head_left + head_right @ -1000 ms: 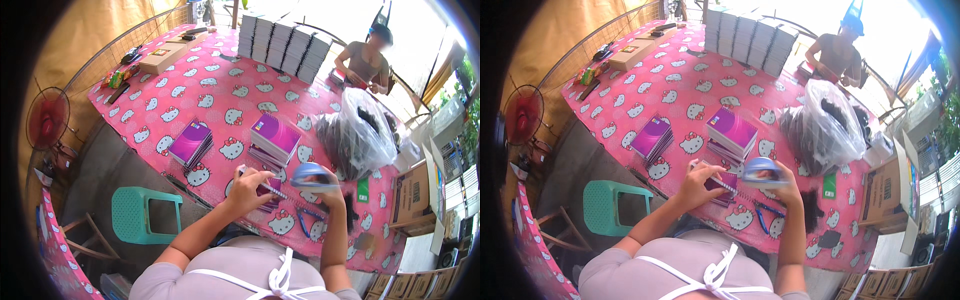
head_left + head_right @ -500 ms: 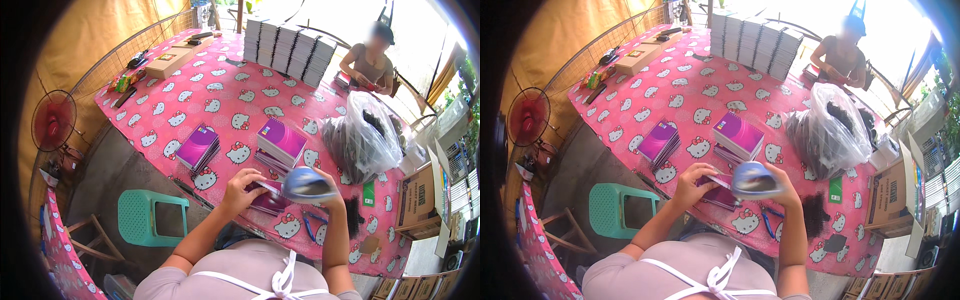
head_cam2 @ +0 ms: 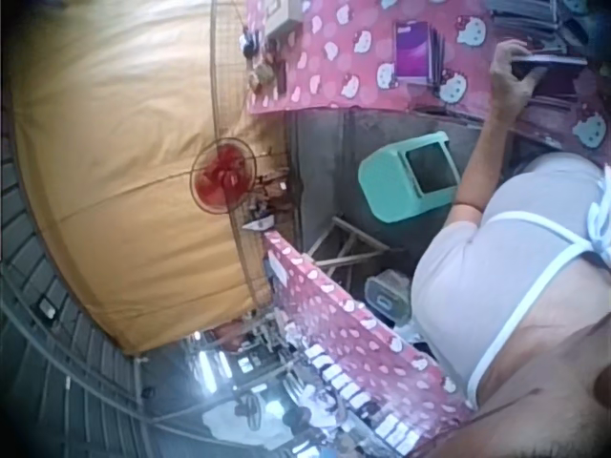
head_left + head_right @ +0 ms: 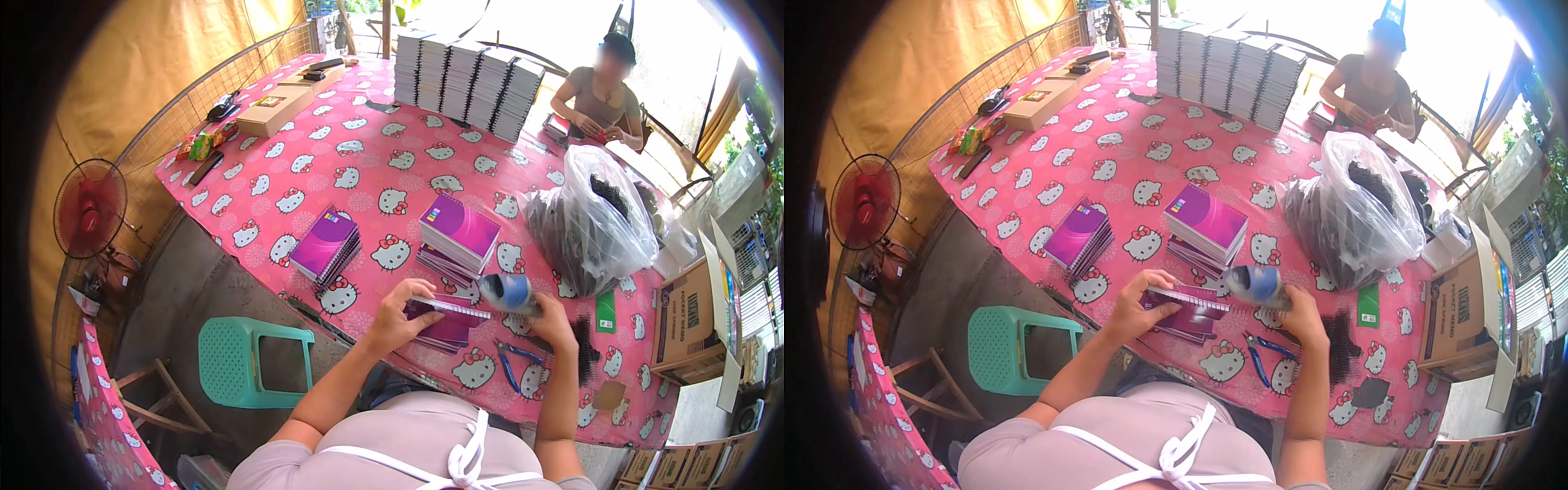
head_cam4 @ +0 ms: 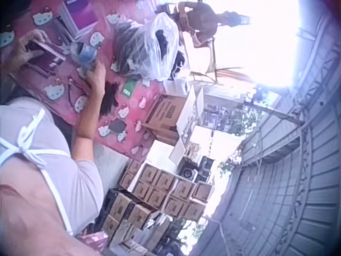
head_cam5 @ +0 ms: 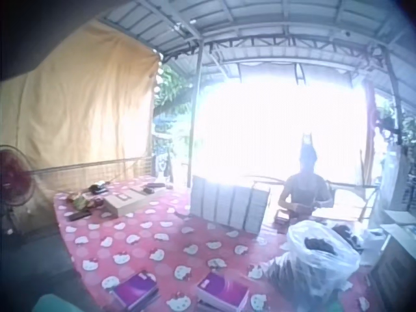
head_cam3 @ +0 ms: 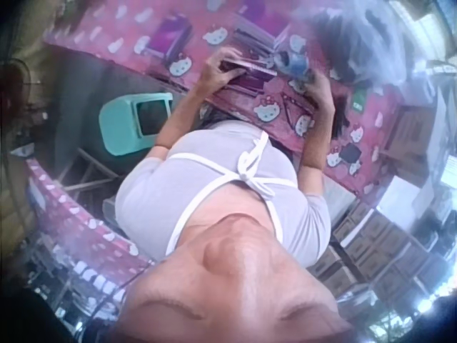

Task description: The person threads wire coils through the punched edges of booklets and trims the excess wire using a pair of pliers.

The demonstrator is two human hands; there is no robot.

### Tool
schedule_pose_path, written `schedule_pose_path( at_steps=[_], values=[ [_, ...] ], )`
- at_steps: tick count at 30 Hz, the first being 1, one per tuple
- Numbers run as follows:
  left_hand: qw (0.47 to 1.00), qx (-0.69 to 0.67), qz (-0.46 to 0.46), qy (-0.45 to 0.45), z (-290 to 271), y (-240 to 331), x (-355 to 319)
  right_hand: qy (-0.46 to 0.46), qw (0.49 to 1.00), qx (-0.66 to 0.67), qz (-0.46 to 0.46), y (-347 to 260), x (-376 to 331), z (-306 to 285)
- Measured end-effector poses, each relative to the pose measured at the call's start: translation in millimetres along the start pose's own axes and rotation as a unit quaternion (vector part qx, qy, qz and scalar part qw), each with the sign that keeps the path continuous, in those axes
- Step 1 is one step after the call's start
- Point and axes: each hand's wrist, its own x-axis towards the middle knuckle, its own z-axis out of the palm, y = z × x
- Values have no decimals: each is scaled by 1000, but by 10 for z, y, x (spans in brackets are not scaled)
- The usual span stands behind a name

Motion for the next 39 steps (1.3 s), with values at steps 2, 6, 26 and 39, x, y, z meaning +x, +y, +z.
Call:
schedule_pose_path(
  at_steps=[2, 6, 26, 39],
  values=[
    [992, -107, -63, -9, 55, -75, -46, 32, 999, 18, -35, 80, -75, -136],
    [988, -104, -116, -15, 163, -102, -76, 121, 984, -13, -127, -1030, -15, -245],
    [995, 76, 61, 10, 48, -27, -105, 55, 979, 6, -194, -1155, -240, 294],
    [994, 109, -20, 13, 165, 20, -149, 90, 970, -24, -224, -1408, -152, 343]
  ],
)
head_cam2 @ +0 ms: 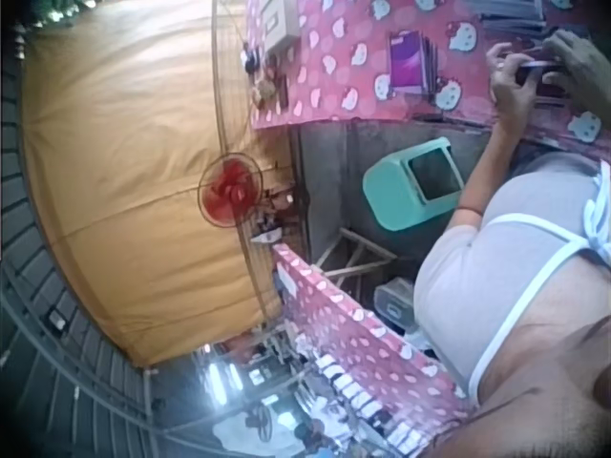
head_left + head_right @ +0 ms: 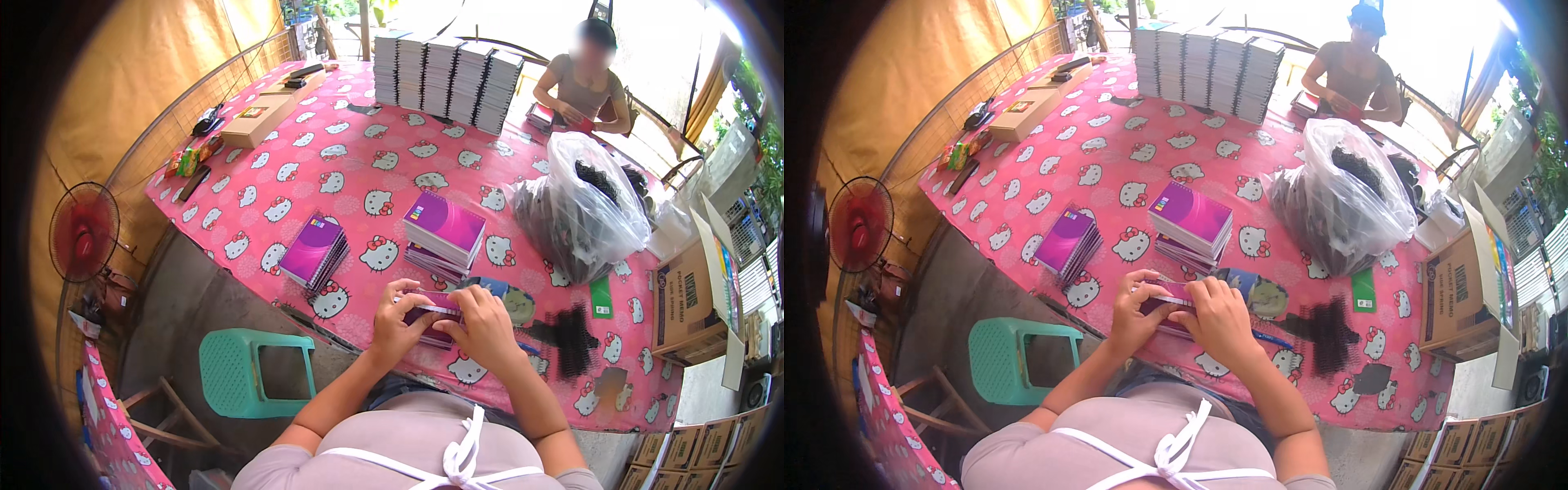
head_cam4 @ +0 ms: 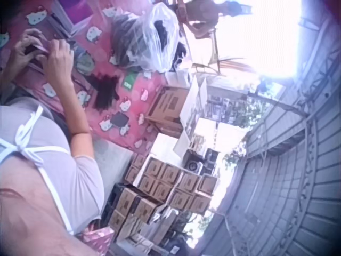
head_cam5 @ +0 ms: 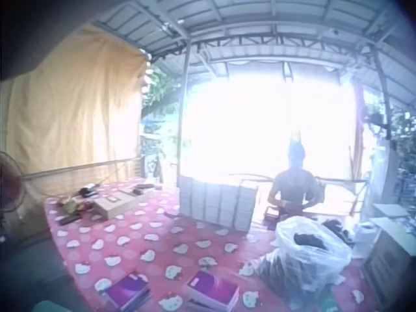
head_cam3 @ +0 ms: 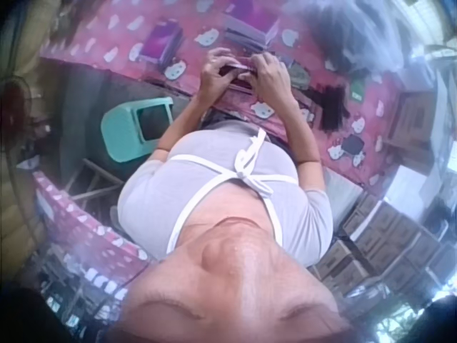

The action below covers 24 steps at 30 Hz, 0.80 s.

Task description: The person threads wire coils through the punched edges of booklets and trims the excess wire using a pair of pliers.

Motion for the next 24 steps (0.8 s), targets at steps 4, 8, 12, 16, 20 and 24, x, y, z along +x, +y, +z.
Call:
schedule_pose_path(
  at_steps=[4, 8, 12, 16, 20, 24],
  values=[
    [1000, 1, 19, 17, 15, -49, -3, 22, 1000, 7, -6, -25, 32, 96],
    [999, 0, 28, 33, 32, -54, -12, 42, 999, -13, -21, -20, 14, 170],
    [999, 7, 46, 9, -2, -17, 28, -42, 996, -49, 64, -70, -12, 93],
    [999, -41, 22, -7, -74, -95, -64, -5, 983, 18, 184, 437, 37, -360],
    [997, -72, 31, -23, -68, -87, -79, -163, 962, -77, 205, 1370, -609, -150],
    [998, -51, 41, -26, -19, -73, -7, -88, 965, -134, 209, 1561, -875, 126]
  ],
)
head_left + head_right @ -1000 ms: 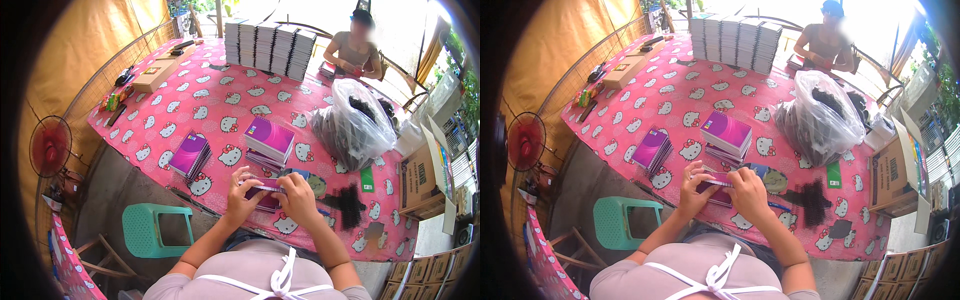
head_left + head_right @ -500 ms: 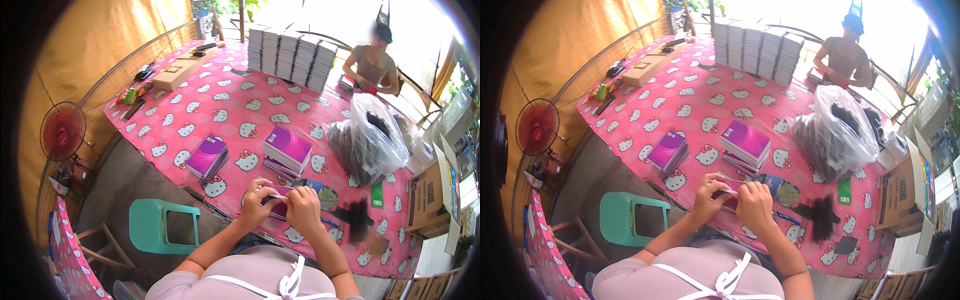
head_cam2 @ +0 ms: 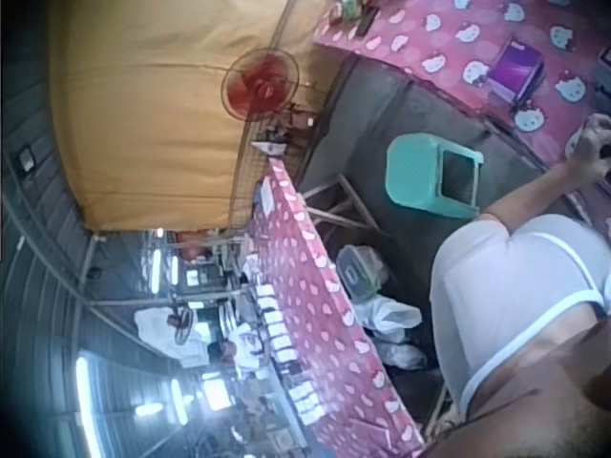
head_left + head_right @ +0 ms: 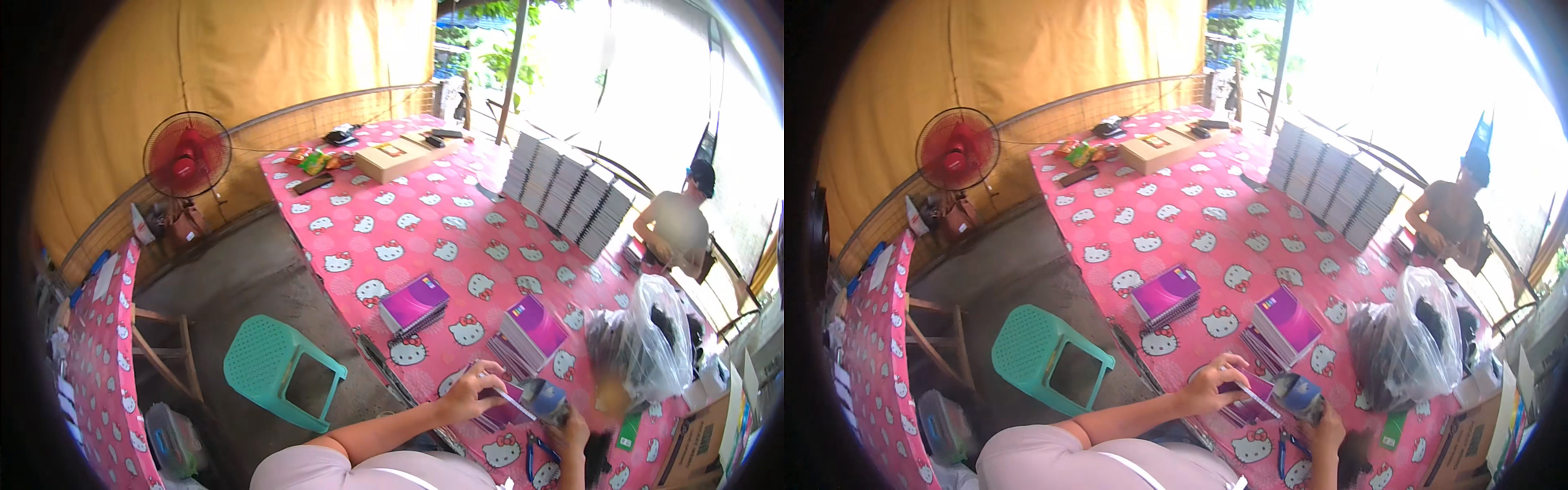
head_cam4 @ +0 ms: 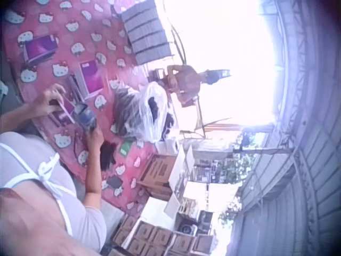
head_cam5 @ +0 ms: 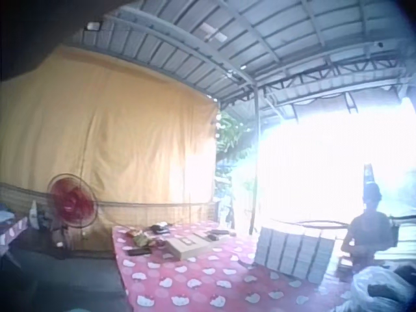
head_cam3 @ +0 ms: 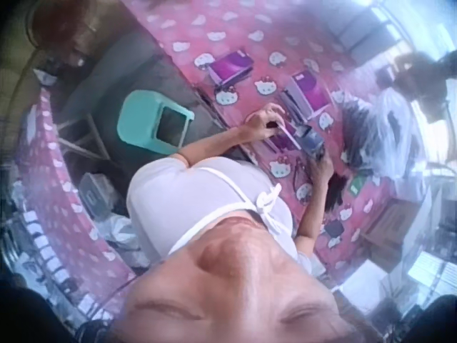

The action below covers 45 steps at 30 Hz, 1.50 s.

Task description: The person threads wire coils through the punched edges of booklets and trims the excess wire using a pair of pliers.

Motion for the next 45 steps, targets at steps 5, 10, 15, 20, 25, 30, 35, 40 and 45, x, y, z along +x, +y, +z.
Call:
schedule_pose_path(
  at_steps=[5, 10, 15, 20, 25, 30, 35, 40, 45],
  values=[
    [1000, -4, -16, -22, -78, -34, -54, 51, 944, 327, 3, -368, 211, -387],
    [997, -52, -17, -62, -55, -30, 21, -146, 809, 568, -19, -678, 293, -515],
    [996, -51, -14, -73, -86, -71, 26, -97, 816, 564, -80, -587, 353, -344],
    [946, -301, -114, -41, -34, -170, 24, -75, 904, 414, -76, -729, 613, -494],
    [922, -366, -121, -38, -87, -465, -97, -132, 865, 477, -82, -922, 586, -541],
    [918, -378, -116, -37, -23, -494, -181, -102, 832, 529, -132, -794, 481, -376],
    [920, -387, -39, -39, 112, -327, 89, 6, 851, 518, -91, -655, 418, -694],
    [948, -277, -153, -32, -173, -250, -45, 43, 984, 133, 107, -571, 532, -451],
    [948, -276, -139, -69, -66, -255, 27, 38, 995, 66, 71, -145, 163, -456]
  ],
)
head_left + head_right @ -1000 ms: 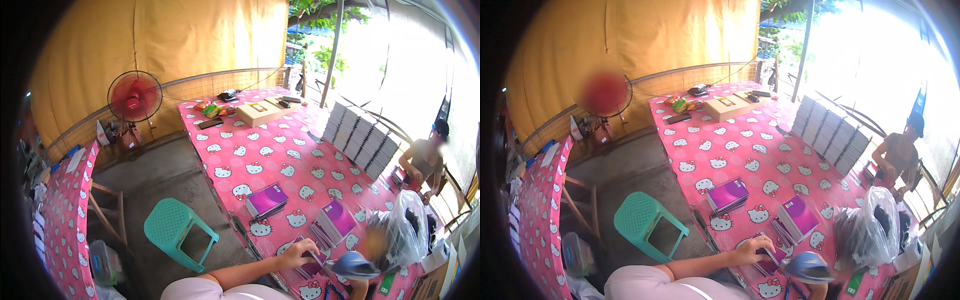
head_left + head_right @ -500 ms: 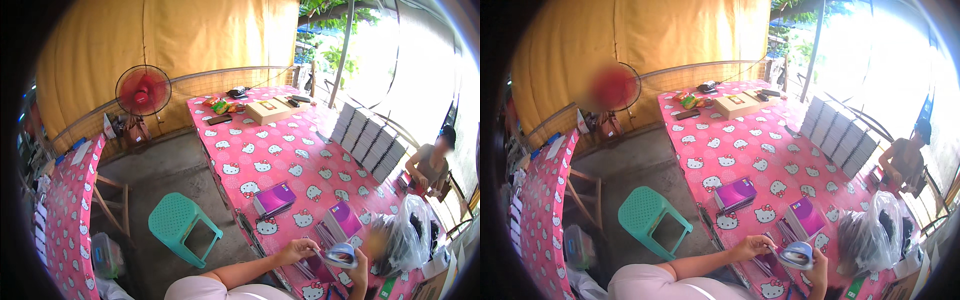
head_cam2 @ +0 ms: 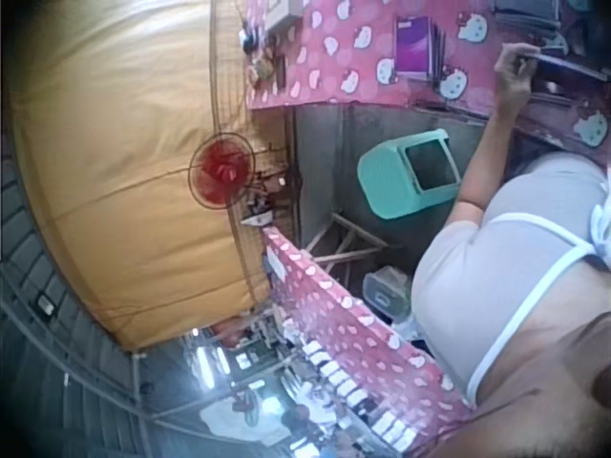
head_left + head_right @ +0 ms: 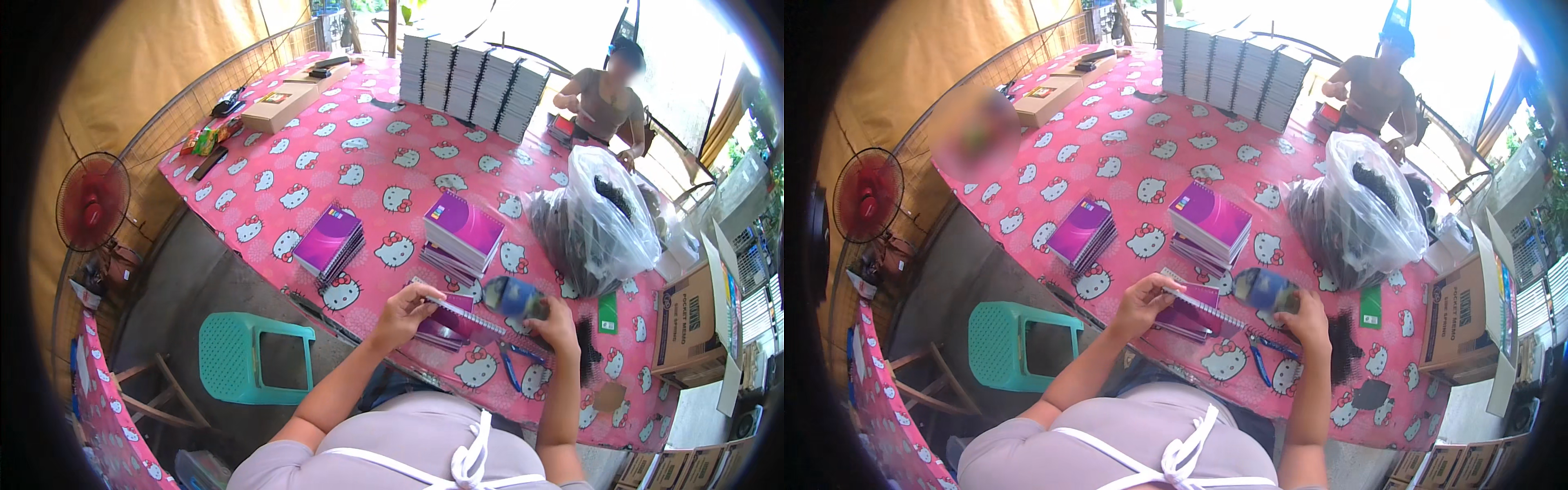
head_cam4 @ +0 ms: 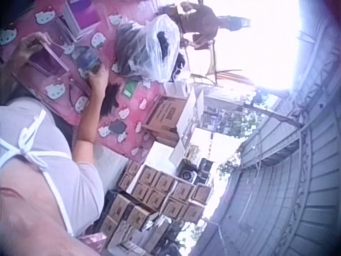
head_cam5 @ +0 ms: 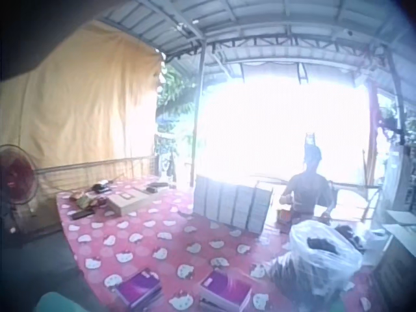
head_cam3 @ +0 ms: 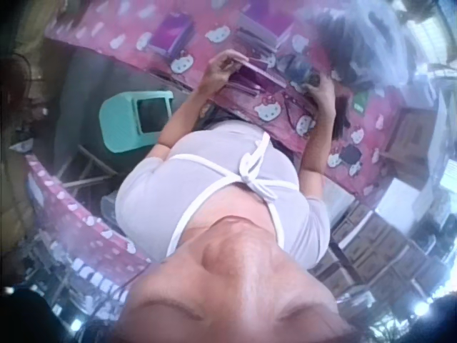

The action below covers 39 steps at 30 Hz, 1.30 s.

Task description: The person threads wire coils through the punched edges of booklets and trims the excess wire using a pair of pliers.

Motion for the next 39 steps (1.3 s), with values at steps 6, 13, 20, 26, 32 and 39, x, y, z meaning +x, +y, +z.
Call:
schedule_pose_path(
  at_steps=[6, 13, 20, 26, 32, 39],
  values=[
    [996, -16, 83, 27, 132, -30, -58, -41, 980, 105, -165, -1221, -181, -587],
    [956, 252, 148, 36, 202, 151, -51, -10, 958, 127, -257, -1537, -309, -28],
    [961, 219, 162, 57, 175, 78, -65, -29, 969, 58, -237, -1656, -340, -511],
    [962, 222, 157, 32, 219, 151, -33, -237, 947, -72, -205, -1549, -101, -164],
    [996, 61, 61, 5, 196, 33, -75, -225, 946, -46, -229, -1545, -201, -108],
    [999, -1, 39, 17, 50, 28, -137, -255, 937, -62, -229, -1761, -156, -159]
  ],
)
